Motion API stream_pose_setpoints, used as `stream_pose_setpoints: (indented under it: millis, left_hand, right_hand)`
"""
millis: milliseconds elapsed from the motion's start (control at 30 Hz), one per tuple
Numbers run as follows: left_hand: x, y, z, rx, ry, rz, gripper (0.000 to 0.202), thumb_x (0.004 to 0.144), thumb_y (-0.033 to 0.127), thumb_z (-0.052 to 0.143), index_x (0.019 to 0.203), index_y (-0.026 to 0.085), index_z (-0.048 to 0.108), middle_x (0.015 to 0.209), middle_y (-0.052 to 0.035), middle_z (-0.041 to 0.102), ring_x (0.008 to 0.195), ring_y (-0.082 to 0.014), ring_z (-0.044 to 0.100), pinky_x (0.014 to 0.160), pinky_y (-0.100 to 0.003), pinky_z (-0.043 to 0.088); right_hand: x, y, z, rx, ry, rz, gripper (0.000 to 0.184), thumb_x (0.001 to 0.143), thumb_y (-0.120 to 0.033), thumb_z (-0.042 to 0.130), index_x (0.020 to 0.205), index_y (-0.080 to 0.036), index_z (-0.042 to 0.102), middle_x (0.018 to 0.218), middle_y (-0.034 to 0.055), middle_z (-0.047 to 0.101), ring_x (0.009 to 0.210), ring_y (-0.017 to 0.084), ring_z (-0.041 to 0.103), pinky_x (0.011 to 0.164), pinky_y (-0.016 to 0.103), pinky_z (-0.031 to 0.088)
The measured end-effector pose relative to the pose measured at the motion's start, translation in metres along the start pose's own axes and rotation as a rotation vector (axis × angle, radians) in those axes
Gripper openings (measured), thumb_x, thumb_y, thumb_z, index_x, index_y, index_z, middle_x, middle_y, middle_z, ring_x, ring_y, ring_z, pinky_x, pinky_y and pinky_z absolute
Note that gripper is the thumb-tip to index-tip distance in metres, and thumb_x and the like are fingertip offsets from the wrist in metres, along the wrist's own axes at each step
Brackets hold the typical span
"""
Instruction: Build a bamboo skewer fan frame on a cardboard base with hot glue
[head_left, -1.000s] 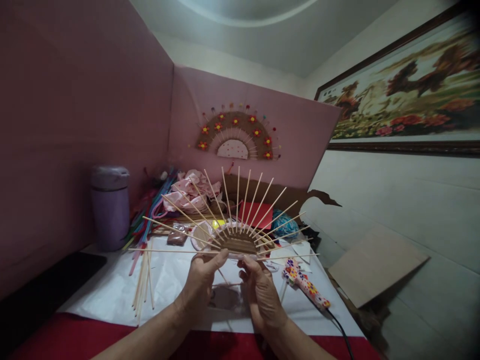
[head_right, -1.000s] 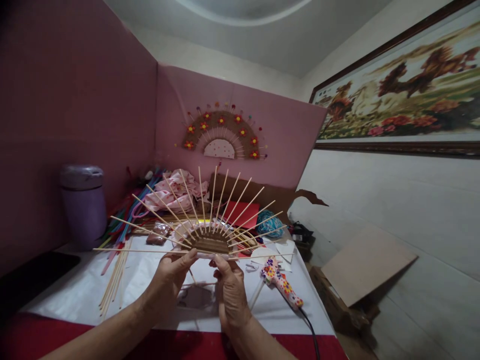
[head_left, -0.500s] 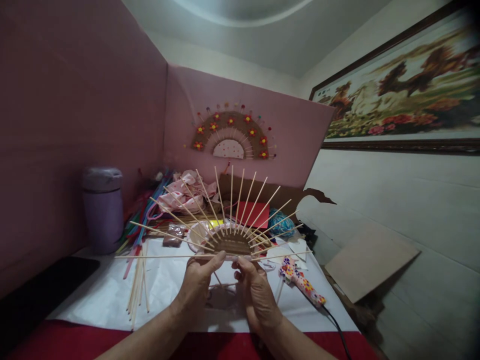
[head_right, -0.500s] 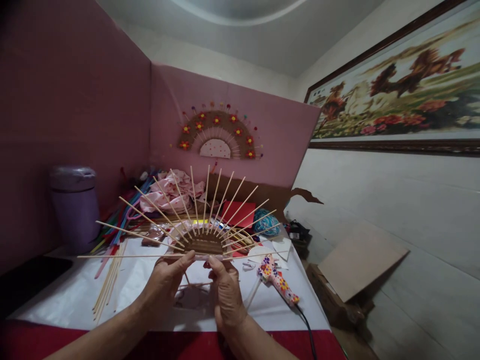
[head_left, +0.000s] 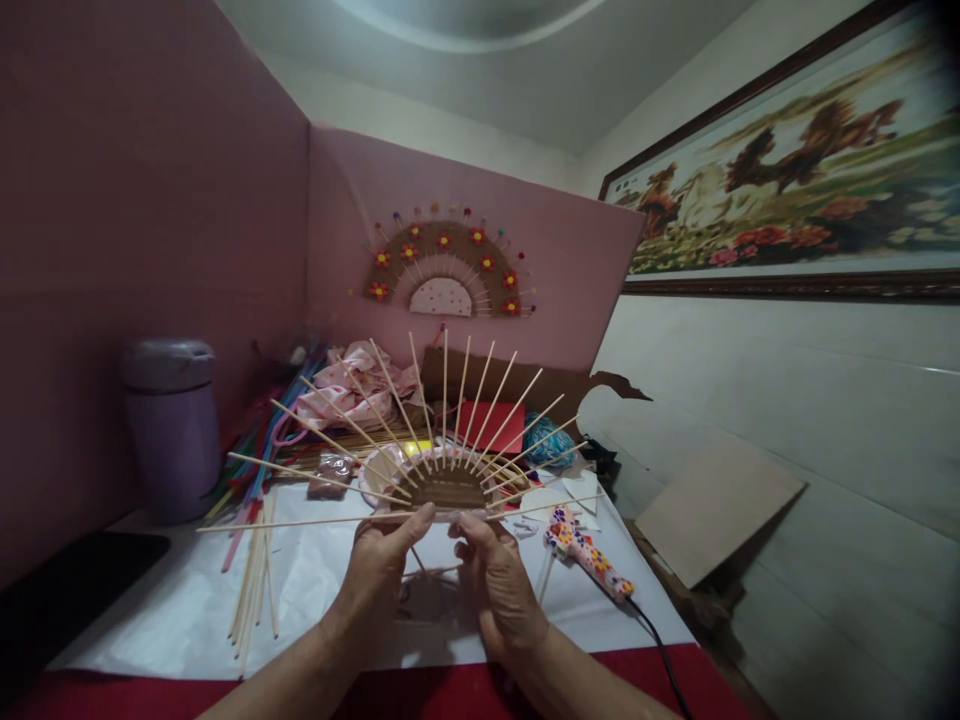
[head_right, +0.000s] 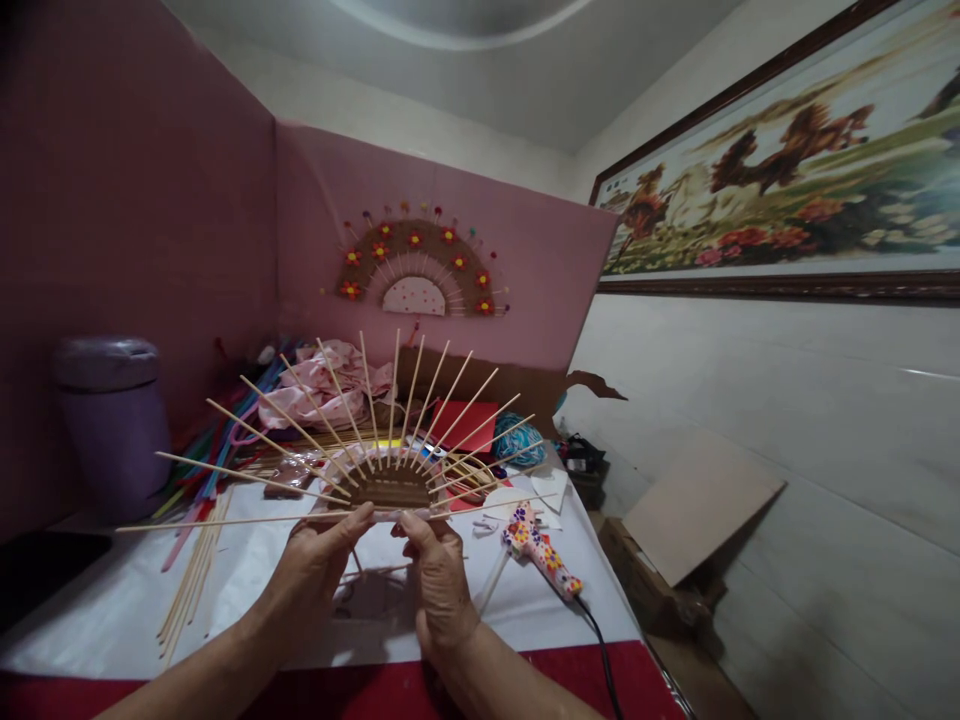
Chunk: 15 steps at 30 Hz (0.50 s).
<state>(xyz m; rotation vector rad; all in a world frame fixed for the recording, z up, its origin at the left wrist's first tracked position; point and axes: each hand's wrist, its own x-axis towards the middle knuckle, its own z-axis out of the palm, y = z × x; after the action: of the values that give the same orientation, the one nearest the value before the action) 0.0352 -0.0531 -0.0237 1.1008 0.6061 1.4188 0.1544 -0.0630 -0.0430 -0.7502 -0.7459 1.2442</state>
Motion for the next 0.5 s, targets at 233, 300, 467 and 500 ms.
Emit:
stream_pose_setpoints:
  millis: [233,300,467,500]
  left_hand:
    - [-0.0011,0.0003,0.0003,0.01,0.006,-0.019,0.022,0.075,0.029,0.063,0.09,0.016,0.073,0.1,-0.0084,0.071,0.1,-0.0245,0.06,0.097,-0.036,0.038]
    - [-0.0005,-0.0005,-0.0002,0.014,0.009,-0.019,0.022,0.075,0.029,0.064,0.089,0.015,0.073,0.099,-0.0086,0.072,0.1,-0.0251,0.061,0.096,-0.036,0.039]
    - [0.0002,-0.0012,-0.0007,0.018,0.008,-0.009,0.022,0.072,0.03,0.065,0.086,0.015,0.074,0.095,-0.0087,0.073,0.096,-0.0264,0.062,0.095,-0.038,0.039]
    - [0.0,-0.0005,-0.0003,0.021,0.015,-0.008,0.022,0.072,0.031,0.065,0.085,0.015,0.074,0.094,-0.0087,0.073,0.095,-0.0264,0.062,0.095,-0.038,0.04]
  right_hand:
    - [0.0015,0.0021,-0.0017,-0.004,-0.001,0.013,0.011,0.065,-0.032,0.072,0.068,-0.022,0.068,0.07,-0.0015,0.06,0.069,0.013,0.047,0.07,0.027,0.035]
    - [0.0016,0.0018,-0.0012,-0.004,-0.004,-0.001,0.01,0.065,-0.03,0.072,0.068,-0.022,0.068,0.069,-0.0017,0.06,0.069,0.013,0.047,0.069,0.027,0.035]
    - [0.0017,0.0008,-0.0002,-0.012,0.002,-0.005,0.012,0.064,-0.031,0.072,0.069,-0.021,0.068,0.069,-0.0018,0.061,0.068,0.013,0.048,0.068,0.027,0.035]
    - [0.0017,0.0007,-0.0003,-0.015,0.006,-0.001,0.012,0.064,-0.031,0.073,0.068,-0.021,0.068,0.069,-0.0019,0.061,0.068,0.013,0.048,0.068,0.027,0.035]
